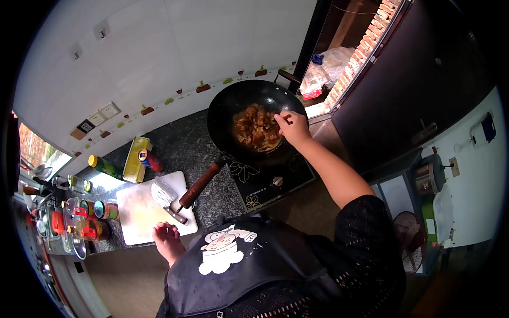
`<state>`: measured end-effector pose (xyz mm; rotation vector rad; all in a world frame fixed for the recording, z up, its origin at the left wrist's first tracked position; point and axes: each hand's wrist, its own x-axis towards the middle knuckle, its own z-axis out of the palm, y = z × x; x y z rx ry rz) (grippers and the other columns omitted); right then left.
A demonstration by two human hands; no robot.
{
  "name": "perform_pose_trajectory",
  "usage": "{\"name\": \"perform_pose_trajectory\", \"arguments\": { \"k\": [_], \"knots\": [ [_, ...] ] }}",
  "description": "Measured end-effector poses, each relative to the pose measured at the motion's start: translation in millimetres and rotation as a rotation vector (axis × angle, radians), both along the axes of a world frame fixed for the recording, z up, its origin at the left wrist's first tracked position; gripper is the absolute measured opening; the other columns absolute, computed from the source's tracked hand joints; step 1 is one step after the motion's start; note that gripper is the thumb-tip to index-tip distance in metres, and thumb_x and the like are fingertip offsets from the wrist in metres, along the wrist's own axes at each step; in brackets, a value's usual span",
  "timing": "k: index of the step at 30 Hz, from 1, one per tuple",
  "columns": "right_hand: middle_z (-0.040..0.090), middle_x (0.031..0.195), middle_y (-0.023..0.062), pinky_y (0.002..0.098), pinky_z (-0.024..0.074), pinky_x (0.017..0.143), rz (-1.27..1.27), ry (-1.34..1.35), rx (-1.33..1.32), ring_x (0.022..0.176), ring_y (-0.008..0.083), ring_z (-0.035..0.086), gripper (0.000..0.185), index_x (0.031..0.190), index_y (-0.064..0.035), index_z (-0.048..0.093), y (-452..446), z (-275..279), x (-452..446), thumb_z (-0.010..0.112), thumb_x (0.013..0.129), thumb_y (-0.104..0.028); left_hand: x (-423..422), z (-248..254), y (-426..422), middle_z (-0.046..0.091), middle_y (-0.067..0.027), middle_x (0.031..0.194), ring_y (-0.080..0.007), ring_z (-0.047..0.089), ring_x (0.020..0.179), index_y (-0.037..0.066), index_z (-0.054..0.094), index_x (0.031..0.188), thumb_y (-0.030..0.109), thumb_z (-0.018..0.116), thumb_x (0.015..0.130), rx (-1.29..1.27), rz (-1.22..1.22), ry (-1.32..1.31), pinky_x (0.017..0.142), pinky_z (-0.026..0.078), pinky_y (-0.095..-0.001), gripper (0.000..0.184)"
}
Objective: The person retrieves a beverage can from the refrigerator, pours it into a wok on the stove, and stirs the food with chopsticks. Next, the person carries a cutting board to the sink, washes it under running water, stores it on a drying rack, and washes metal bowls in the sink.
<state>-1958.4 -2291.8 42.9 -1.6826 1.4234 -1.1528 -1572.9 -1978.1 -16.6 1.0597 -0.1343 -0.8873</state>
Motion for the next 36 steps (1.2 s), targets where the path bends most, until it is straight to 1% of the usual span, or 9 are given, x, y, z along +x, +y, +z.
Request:
{"name": "perform_pose_trajectory", "arguments": {
  "k": [6, 12, 19, 21, 23, 26, 27, 28, 36],
  "knots": [
    [0.060, 0.067, 0.0051, 0.0247, 0.0477, 0.044, 0.020, -0.159, 0.098, 0.049, 0.0126, 0.061, 0.021, 0.080, -0.0016, 0.059, 4, 43, -18, 0.061, 0.093, -0.017, 5, -1, 5, 0.055, -0.0053, 0.084, -0.0152, 0.051, 0.066, 0.009, 0.053, 0.093, 0.035, 0.037, 0.103, -0.011, 0.044, -0.003, 0.054, 0.037, -0.0248, 0.032],
    [0.061, 0.078, 0.0026, 0.0216, 0.0485, 0.063, 0.431, -0.016, 0.162, 0.068, 0.0094, 0.060, 0.012, 0.082, -0.0009, 0.061, 33, 71, -32, 0.065, 0.090, -0.009, 9, -5, 8, 0.055, -0.0048, 0.084, -0.0150, 0.051, 0.067, 0.009, 0.053, 0.093, 0.035, 0.037, 0.102, -0.018, 0.034, -0.018, 0.055, 0.037, -0.0244, 0.032],
    [0.059, 0.078, 0.0061, 0.0321, 0.0461, 0.063, 0.585, 0.335, -0.085, 0.067, 0.0186, 0.058, 0.014, 0.081, -0.0033, 0.062, 35, 48, 2, 0.069, 0.085, -0.014, 1, 3, -2, 0.056, -0.0026, 0.084, -0.0148, 0.053, 0.069, 0.011, 0.054, 0.093, 0.038, 0.039, 0.102, 0.008, -0.026, 0.002, 0.056, 0.037, -0.0242, 0.032],
    [0.057, 0.075, 0.0070, 0.0357, 0.0479, 0.064, 0.721, 0.650, -0.501, 0.069, 0.0259, 0.059, 0.018, 0.078, -0.0061, 0.061, 40, 25, 7, 0.068, 0.085, -0.021, 0, 0, -2, 0.057, -0.0025, 0.084, -0.0148, 0.054, 0.069, 0.011, 0.054, 0.093, 0.038, 0.039, 0.101, 0.018, -0.034, -0.001, 0.056, 0.037, -0.0243, 0.032],
    [0.057, 0.073, 0.0080, 0.0377, 0.0493, 0.063, 0.765, 0.774, -0.559, 0.069, 0.0286, 0.060, 0.015, 0.076, -0.0077, 0.061, 48, 12, 10, 0.066, 0.086, -0.018, -2, -4, -3, 0.057, -0.0025, 0.084, -0.0147, 0.054, 0.069, 0.011, 0.054, 0.093, 0.038, 0.039, 0.101, 0.012, -0.044, 0.007, 0.056, 0.038, -0.0243, 0.032],
    [0.063, 0.071, 0.0078, 0.0303, 0.0494, 0.059, 0.307, 0.211, -0.373, 0.064, 0.0149, 0.064, 0.013, 0.076, -0.0047, 0.065, 22, -3, 2, 0.067, 0.086, -0.012, -4, -1, -1, 0.057, -0.0026, 0.084, -0.0148, 0.054, 0.069, 0.011, 0.054, 0.093, 0.038, 0.039, 0.101, 0.017, -0.014, 0.012, 0.056, 0.038, -0.0243, 0.032],
    [0.062, 0.067, 0.0048, 0.0263, 0.0491, 0.054, 0.201, -0.063, -0.024, 0.060, 0.0107, 0.063, 0.019, 0.077, -0.0024, 0.064, 4, -17, -10, 0.067, 0.089, -0.017, -5, 0, 0, 0.057, -0.0027, 0.084, -0.0148, 0.054, 0.069, 0.011, 0.054, 0.093, 0.038, 0.039, 0.101, 0.019, 0.005, 0.015, 0.056, 0.038, -0.0244, 0.032],
    [0.061, 0.067, 0.0041, 0.0246, 0.0492, 0.048, 0.055, -0.206, 0.064, 0.052, 0.0113, 0.060, 0.022, 0.077, -0.0029, 0.061, -9, -19, -15, 0.065, 0.092, -0.019, -5, -1, 3, 0.057, -0.0029, 0.084, -0.0148, 0.054, 0.069, 0.011, 0.054, 0.093, 0.038, 0.039, 0.101, 0.014, 0.009, 0.010, 0.056, 0.038, -0.0244, 0.032],
    [0.057, 0.067, 0.0109, 0.0319, 0.0520, 0.040, -0.352, -0.491, 0.174, 0.045, 0.0227, 0.061, 0.022, 0.086, -0.0031, 0.053, -39, -6, -50, 0.063, 0.093, -0.022, 3, -2, 13, 0.055, -0.0040, 0.083, -0.0146, 0.050, 0.066, 0.010, 0.054, 0.091, 0.035, 0.039, 0.102, -0.025, 0.070, 0.009, 0.055, 0.037, -0.0245, 0.030]
  ]
}}
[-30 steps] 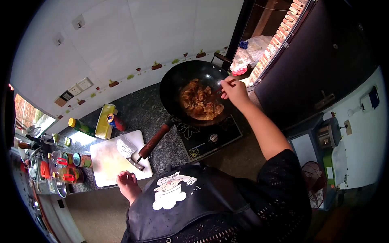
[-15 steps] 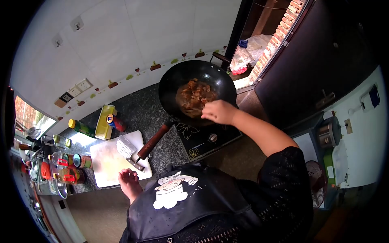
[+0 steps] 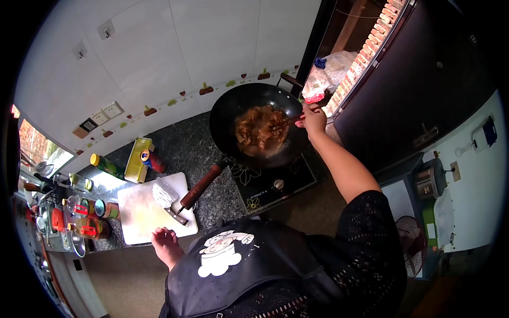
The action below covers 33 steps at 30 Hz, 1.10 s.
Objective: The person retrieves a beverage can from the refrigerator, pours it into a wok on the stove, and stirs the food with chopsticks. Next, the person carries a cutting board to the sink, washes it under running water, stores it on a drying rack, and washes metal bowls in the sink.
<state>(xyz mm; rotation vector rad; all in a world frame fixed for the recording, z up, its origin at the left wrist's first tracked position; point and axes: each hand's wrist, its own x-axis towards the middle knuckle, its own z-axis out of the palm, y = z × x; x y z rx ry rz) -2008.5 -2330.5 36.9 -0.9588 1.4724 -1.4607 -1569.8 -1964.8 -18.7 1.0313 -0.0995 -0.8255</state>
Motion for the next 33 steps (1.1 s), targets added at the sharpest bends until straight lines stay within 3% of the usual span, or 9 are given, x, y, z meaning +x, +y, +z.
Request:
{"name": "perform_pose_trajectory", "arguments": {
  "k": [11, 12, 15, 20, 23, 25, 27, 29, 33],
  "knots": [
    [0.056, 0.063, 0.0026, 0.0244, 0.0456, 0.049, 0.422, 0.551, -0.303, 0.052, 0.0105, 0.058, 0.021, 0.076, -0.0019, 0.058, 37, 56, 29, 0.065, 0.091, -0.015, -2, 6, -5, 0.055, -0.0040, 0.084, -0.0148, 0.051, 0.068, 0.010, 0.053, 0.092, 0.035, 0.038, 0.102, 0.012, -0.066, -0.034, 0.056, 0.037, -0.0247, 0.031],
    [0.057, 0.067, 0.0027, 0.0251, 0.0457, 0.053, 0.489, 0.501, -0.183, 0.058, 0.0099, 0.059, 0.018, 0.077, -0.0012, 0.060, 37, 54, 29, 0.067, 0.089, -0.013, -2, 7, -7, 0.055, -0.0038, 0.084, -0.0148, 0.052, 0.068, 0.010, 0.053, 0.092, 0.035, 0.038, 0.102, 0.016, -0.077, -0.026, 0.056, 0.037, -0.0247, 0.031],
    [0.059, 0.073, 0.0042, 0.0263, 0.0453, 0.057, 0.630, 0.545, -0.290, 0.063, 0.0124, 0.059, 0.016, 0.078, -0.0006, 0.061, 34, 23, 28, 0.068, 0.087, -0.012, -4, 10, -12, 0.056, -0.0032, 0.083, -0.0146, 0.052, 0.069, 0.011, 0.053, 0.092, 0.036, 0.038, 0.102, 0.027, -0.091, -0.018, 0.057, 0.037, -0.0245, 0.031],
    [0.058, 0.077, 0.0119, 0.0338, 0.0454, 0.059, 0.745, 1.032, -0.544, 0.064, 0.0237, 0.060, 0.016, 0.078, -0.0015, 0.060, 76, 19, 52, 0.067, 0.087, -0.013, -6, 8, -14, 0.055, -0.0024, 0.082, -0.0141, 0.052, 0.069, 0.012, 0.053, 0.092, 0.036, 0.038, 0.102, 0.024, -0.102, -0.013, 0.057, 0.037, -0.0242, 0.031],
    [0.058, 0.070, 0.0091, 0.0320, 0.0453, 0.054, 0.520, 0.685, -0.462, 0.060, 0.0192, 0.061, 0.019, 0.076, -0.0013, 0.059, 63, -1, 47, 0.066, 0.089, -0.013, -8, 8, -13, 0.055, -0.0025, 0.082, -0.0141, 0.052, 0.067, 0.011, 0.053, 0.092, 0.037, 0.038, 0.102, 0.022, -0.086, -0.012, 0.057, 0.037, -0.0244, 0.031],
    [0.056, 0.062, 0.0009, 0.0246, 0.0450, 0.044, 0.377, 0.362, -0.158, 0.047, 0.0094, 0.056, 0.025, 0.074, -0.0022, 0.057, 49, 7, 43, 0.064, 0.093, -0.017, -6, 7, -12, 0.055, -0.0029, 0.082, -0.0142, 0.051, 0.067, 0.011, 0.053, 0.092, 0.036, 0.038, 0.102, 0.030, -0.075, 0.000, 0.057, 0.037, -0.0247, 0.031],
    [0.056, 0.061, 0.0033, 0.0244, 0.0442, 0.041, 0.258, 0.247, -0.077, 0.044, 0.0111, 0.056, 0.022, 0.077, -0.0029, 0.058, 35, 14, 32, 0.064, 0.092, -0.018, -3, 3, -10, 0.055, -0.0033, 0.082, -0.0144, 0.050, 0.066, 0.010, 0.053, 0.092, 0.036, 0.038, 0.102, 0.006, -0.071, -0.009, 0.056, 0.037, -0.0248, 0.032],
    [0.058, 0.066, 0.0039, 0.0229, 0.0459, 0.044, 0.175, 0.189, -0.105, 0.048, 0.0110, 0.058, 0.020, 0.078, -0.0025, 0.059, 33, 33, 23, 0.065, 0.092, -0.017, 0, 2, -9, 0.054, -0.0037, 0.082, -0.0145, 0.050, 0.066, 0.010, 0.053, 0.092, 0.035, 0.038, 0.103, -0.014, -0.054, -0.020, 0.056, 0.037, -0.0247, 0.032],
    [0.062, 0.076, 0.0032, 0.0230, 0.0488, 0.057, 0.486, 0.359, -0.307, 0.066, 0.0104, 0.062, 0.012, 0.083, -0.0015, 0.064, 52, 41, 27, 0.068, 0.089, -0.011, 1, -3, -4, 0.055, -0.0042, 0.082, -0.0146, 0.050, 0.066, 0.009, 0.053, 0.092, 0.035, 0.038, 0.103, -0.002, -0.030, -0.005, 0.055, 0.037, -0.0245, 0.032]
  ]
}}
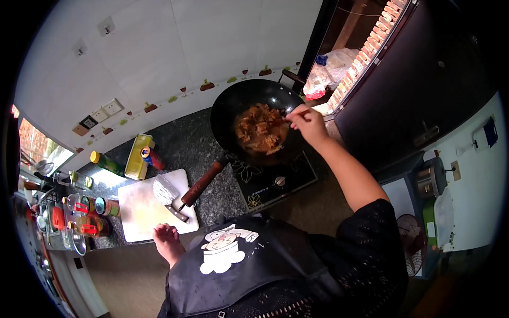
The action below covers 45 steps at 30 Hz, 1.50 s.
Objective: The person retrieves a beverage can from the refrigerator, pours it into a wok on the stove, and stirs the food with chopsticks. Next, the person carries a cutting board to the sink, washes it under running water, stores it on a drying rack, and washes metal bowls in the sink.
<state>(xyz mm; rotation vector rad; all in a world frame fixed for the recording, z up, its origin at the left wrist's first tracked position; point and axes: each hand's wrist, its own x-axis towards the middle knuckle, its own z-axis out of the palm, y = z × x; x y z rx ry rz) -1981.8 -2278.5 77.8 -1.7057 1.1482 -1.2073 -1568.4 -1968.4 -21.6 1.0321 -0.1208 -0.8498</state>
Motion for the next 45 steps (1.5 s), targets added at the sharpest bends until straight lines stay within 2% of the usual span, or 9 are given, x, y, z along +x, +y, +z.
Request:
{"name": "perform_pose_trajectory", "arguments": {
  "k": [5, 9, 12, 16, 20, 24, 30, 38, 45],
  "knots": [
    [0.060, 0.077, 0.0092, 0.0327, 0.0463, 0.062, 0.333, 0.572, -0.387, 0.066, 0.0269, 0.058, 0.015, 0.081, -0.0031, 0.065, 16, -15, 20, 0.072, 0.084, -0.016, -3, 4, -4, 0.055, -0.0042, 0.082, -0.0144, 0.051, 0.067, 0.009, 0.054, 0.092, 0.035, 0.039, 0.102, 0.003, -0.033, 0.000, 0.055, 0.037, -0.0244, 0.032],
    [0.060, 0.073, 0.0090, 0.0325, 0.0440, 0.056, 0.197, 0.435, -0.321, 0.060, 0.0207, 0.058, 0.018, 0.078, -0.0014, 0.063, 13, -13, 29, 0.073, 0.083, -0.015, -3, 7, -6, 0.056, -0.0042, 0.082, -0.0145, 0.052, 0.067, 0.009, 0.054, 0.092, 0.036, 0.039, 0.102, -0.011, -0.034, -0.014, 0.055, 0.037, -0.0244, 0.032],
    [0.063, 0.069, 0.0044, 0.0251, 0.0471, 0.050, 0.067, 0.043, 0.094, 0.054, 0.0108, 0.059, 0.020, 0.077, -0.0016, 0.063, -15, -20, 18, 0.068, 0.089, -0.017, -4, 8, -6, 0.056, -0.0043, 0.082, -0.0145, 0.052, 0.067, 0.009, 0.054, 0.092, 0.036, 0.039, 0.102, -0.005, -0.050, -0.017, 0.055, 0.037, -0.0245, 0.032],
    [0.062, 0.067, 0.0054, 0.0235, 0.0497, 0.047, -0.140, -0.113, 0.209, 0.052, 0.0126, 0.062, 0.023, 0.077, -0.0018, 0.060, -51, -9, -6, 0.066, 0.091, -0.019, -6, 8, -5, 0.056, -0.0043, 0.082, -0.0146, 0.052, 0.067, 0.010, 0.054, 0.092, 0.036, 0.039, 0.102, -0.009, -0.053, -0.006, 0.054, 0.037, -0.0246, 0.032],
    [0.060, 0.066, 0.0034, 0.0229, 0.0471, 0.049, -0.052, 0.050, 0.058, 0.051, 0.0104, 0.058, 0.019, 0.079, -0.0021, 0.060, -28, -2, 1, 0.067, 0.090, -0.015, -3, 8, -1, 0.056, -0.0038, 0.082, -0.0146, 0.052, 0.067, 0.010, 0.054, 0.091, 0.036, 0.039, 0.102, -0.001, -0.014, -0.019, 0.055, 0.037, -0.0245, 0.032],
    [0.063, 0.082, 0.0044, 0.0255, 0.0485, 0.065, 0.321, 0.196, -0.144, 0.072, 0.0119, 0.061, 0.010, 0.085, -0.0008, 0.064, 8, -20, 10, 0.067, 0.089, -0.009, -5, 5, 0, 0.057, -0.0035, 0.082, -0.0146, 0.053, 0.068, 0.010, 0.054, 0.091, 0.036, 0.039, 0.102, 0.025, -0.013, 0.010, 0.055, 0.038, -0.0243, 0.032],
    [0.063, 0.077, 0.0040, 0.0257, 0.0481, 0.060, 0.278, 0.544, -0.359, 0.067, 0.0119, 0.061, 0.016, 0.079, 0.0009, 0.064, 11, -13, 22, 0.069, 0.088, -0.011, -10, 13, -5, 0.058, -0.0035, 0.083, -0.0146, 0.054, 0.068, 0.011, 0.054, 0.091, 0.036, 0.039, 0.102, -0.003, -0.050, -0.002, 0.057, 0.038, -0.0245, 0.031],
    [0.061, 0.072, 0.0122, 0.0278, 0.0514, 0.044, -0.284, -0.216, 0.326, 0.050, 0.0198, 0.062, 0.030, 0.087, 0.0013, 0.061, -38, -38, -22, 0.066, 0.092, -0.028, -10, 7, -1, 0.058, -0.0020, 0.084, -0.0140, 0.054, 0.070, 0.013, 0.054, 0.091, 0.037, 0.040, 0.102, 0.023, -0.045, 0.042, 0.058, 0.040, -0.0244, 0.030],
    [0.063, 0.074, 0.0107, 0.0257, 0.0507, 0.047, -0.283, -0.064, 0.079, 0.053, 0.0169, 0.063, 0.026, 0.087, 0.0003, 0.060, -23, 0, -22, 0.063, 0.094, -0.024, -5, 2, 5, 0.057, -0.0003, 0.084, -0.0138, 0.053, 0.070, 0.016, 0.054, 0.091, 0.039, 0.040, 0.101, 0.021, -0.023, 0.043, 0.059, 0.039, -0.0232, 0.029]
  ]
}}
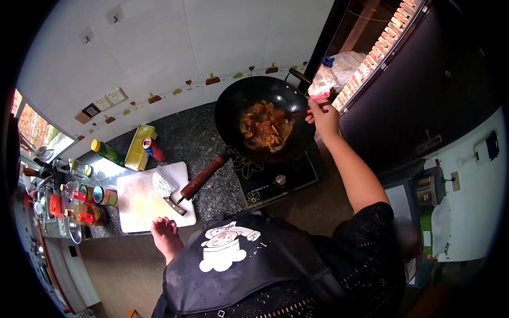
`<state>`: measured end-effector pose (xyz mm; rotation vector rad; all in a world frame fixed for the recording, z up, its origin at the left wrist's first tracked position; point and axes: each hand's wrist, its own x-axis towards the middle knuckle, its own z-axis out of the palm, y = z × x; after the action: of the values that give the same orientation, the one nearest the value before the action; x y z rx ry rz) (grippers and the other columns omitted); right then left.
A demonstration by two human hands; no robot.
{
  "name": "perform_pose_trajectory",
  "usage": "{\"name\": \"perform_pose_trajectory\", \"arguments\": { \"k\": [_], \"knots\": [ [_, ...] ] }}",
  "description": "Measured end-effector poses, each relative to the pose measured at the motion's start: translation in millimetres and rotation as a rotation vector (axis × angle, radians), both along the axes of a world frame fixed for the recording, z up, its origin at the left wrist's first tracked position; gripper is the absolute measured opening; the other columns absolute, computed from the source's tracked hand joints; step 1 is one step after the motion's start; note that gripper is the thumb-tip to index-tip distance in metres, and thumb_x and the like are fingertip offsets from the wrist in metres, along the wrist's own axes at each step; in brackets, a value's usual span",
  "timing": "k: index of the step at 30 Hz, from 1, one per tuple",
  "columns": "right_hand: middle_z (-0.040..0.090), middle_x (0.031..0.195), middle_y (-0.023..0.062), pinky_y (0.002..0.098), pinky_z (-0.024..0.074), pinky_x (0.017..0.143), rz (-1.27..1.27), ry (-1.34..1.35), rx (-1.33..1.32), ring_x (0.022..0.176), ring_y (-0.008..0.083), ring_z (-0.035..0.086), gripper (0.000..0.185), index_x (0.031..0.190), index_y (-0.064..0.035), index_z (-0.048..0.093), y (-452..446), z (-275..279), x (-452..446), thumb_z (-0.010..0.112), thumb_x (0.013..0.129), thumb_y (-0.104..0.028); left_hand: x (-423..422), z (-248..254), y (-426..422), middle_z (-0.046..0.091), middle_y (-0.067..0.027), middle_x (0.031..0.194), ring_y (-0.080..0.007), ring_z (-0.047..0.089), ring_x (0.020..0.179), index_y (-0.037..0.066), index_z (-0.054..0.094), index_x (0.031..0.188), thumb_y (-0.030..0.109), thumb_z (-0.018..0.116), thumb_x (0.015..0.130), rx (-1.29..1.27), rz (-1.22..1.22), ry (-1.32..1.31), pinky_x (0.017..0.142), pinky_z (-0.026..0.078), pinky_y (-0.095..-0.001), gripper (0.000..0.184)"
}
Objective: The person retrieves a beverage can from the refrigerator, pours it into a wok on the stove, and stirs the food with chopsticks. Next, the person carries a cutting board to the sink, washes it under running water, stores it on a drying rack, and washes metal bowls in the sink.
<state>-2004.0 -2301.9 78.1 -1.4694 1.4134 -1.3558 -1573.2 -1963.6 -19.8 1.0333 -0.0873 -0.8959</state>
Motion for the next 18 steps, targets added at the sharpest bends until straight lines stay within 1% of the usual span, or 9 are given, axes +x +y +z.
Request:
{"name": "perform_pose_trajectory", "arguments": {
  "k": [3, 4, 5, 7, 10, 11, 13, 16, 18],
  "knots": [
    [0.062, 0.072, 0.0049, 0.0218, 0.0485, 0.051, 0.217, 0.050, -0.039, 0.057, 0.0110, 0.062, 0.018, 0.090, -0.0001, 0.063, 12, -13, 17, 0.063, 0.094, -0.018, 0, -4, -1, 0.056, -0.0004, 0.084, -0.0137, 0.052, 0.071, 0.016, 0.054, 0.091, 0.039, 0.040, 0.101, -0.003, -0.029, -0.004, 0.059, 0.039, -0.0228, 0.029],
    [0.062, 0.072, 0.0035, 0.0221, 0.0489, 0.053, 0.236, 0.085, -0.001, 0.059, 0.0102, 0.062, 0.015, 0.087, -0.0010, 0.064, 15, -18, 22, 0.064, 0.093, -0.015, 0, -4, -3, 0.056, -0.0004, 0.084, -0.0136, 0.052, 0.071, 0.016, 0.054, 0.091, 0.039, 0.040, 0.101, -0.005, -0.040, -0.005, 0.059, 0.039, -0.0226, 0.029],
    [0.062, 0.072, 0.0034, 0.0225, 0.0487, 0.051, 0.248, 0.140, -0.005, 0.057, 0.0104, 0.062, 0.017, 0.086, -0.0015, 0.063, 15, -26, 25, 0.064, 0.093, -0.017, 0, -3, -3, 0.056, -0.0004, 0.084, -0.0137, 0.052, 0.071, 0.016, 0.054, 0.091, 0.039, 0.040, 0.101, -0.007, -0.042, -0.006, 0.059, 0.039, -0.0227, 0.029],
    [0.061, 0.070, 0.0042, 0.0231, 0.0483, 0.048, 0.167, 0.132, 0.080, 0.054, 0.0108, 0.061, 0.019, 0.084, -0.0013, 0.061, 18, -34, 32, 0.063, 0.093, -0.018, 0, -1, -5, 0.056, -0.0005, 0.084, -0.0139, 0.052, 0.071, 0.015, 0.054, 0.092, 0.039, 0.039, 0.101, -0.013, -0.044, -0.012, 0.059, 0.039, -0.0228, 0.029],
    [0.060, 0.068, 0.0047, 0.0235, 0.0478, 0.046, 0.120, 0.043, 0.134, 0.051, 0.0110, 0.060, 0.021, 0.083, -0.0013, 0.060, 17, -22, 30, 0.062, 0.094, -0.019, 4, -1, -2, 0.056, -0.0006, 0.085, -0.0142, 0.053, 0.071, 0.015, 0.054, 0.092, 0.039, 0.040, 0.101, -0.050, -0.066, -0.027, 0.059, 0.039, -0.0231, 0.029],
    [0.060, 0.067, 0.0049, 0.0233, 0.0478, 0.046, 0.096, 0.033, 0.100, 0.050, 0.0105, 0.059, 0.019, 0.084, -0.0018, 0.060, 18, -14, 28, 0.061, 0.094, -0.018, 4, -1, -2, 0.056, -0.0006, 0.085, -0.0143, 0.053, 0.071, 0.015, 0.054, 0.092, 0.039, 0.040, 0.101, -0.044, -0.065, -0.023, 0.058, 0.039, -0.0231, 0.029],
    [0.060, 0.068, 0.0052, 0.0231, 0.0479, 0.047, 0.099, 0.108, -0.019, 0.050, 0.0103, 0.059, 0.018, 0.085, -0.0020, 0.060, 18, -4, 18, 0.061, 0.094, -0.018, 3, -1, 0, 0.056, -0.0007, 0.085, -0.0144, 0.052, 0.071, 0.015, 0.054, 0.092, 0.039, 0.040, 0.101, -0.029, -0.059, -0.013, 0.058, 0.039, -0.0232, 0.029],
    [0.060, 0.070, 0.0031, 0.0219, 0.0483, 0.049, 0.206, 0.098, 0.021, 0.055, 0.0089, 0.060, 0.016, 0.085, -0.0029, 0.061, 32, 2, 16, 0.062, 0.094, -0.017, 4, -7, 1, 0.055, -0.0006, 0.085, -0.0141, 0.052, 0.071, 0.015, 0.054, 0.092, 0.039, 0.040, 0.101, -0.034, -0.051, 0.006, 0.058, 0.038, -0.0229, 0.029],
    [0.060, 0.071, 0.0010, 0.0214, 0.0489, 0.052, 0.305, 0.089, 0.054, 0.058, 0.0083, 0.061, 0.014, 0.085, -0.0036, 0.061, 41, -6, 20, 0.063, 0.093, -0.014, 2, -5, 2, 0.056, -0.0006, 0.085, -0.0141, 0.052, 0.071, 0.015, 0.054, 0.092, 0.039, 0.040, 0.101, -0.028, -0.048, 0.002, 0.058, 0.039, -0.0231, 0.029]
  ]
}}
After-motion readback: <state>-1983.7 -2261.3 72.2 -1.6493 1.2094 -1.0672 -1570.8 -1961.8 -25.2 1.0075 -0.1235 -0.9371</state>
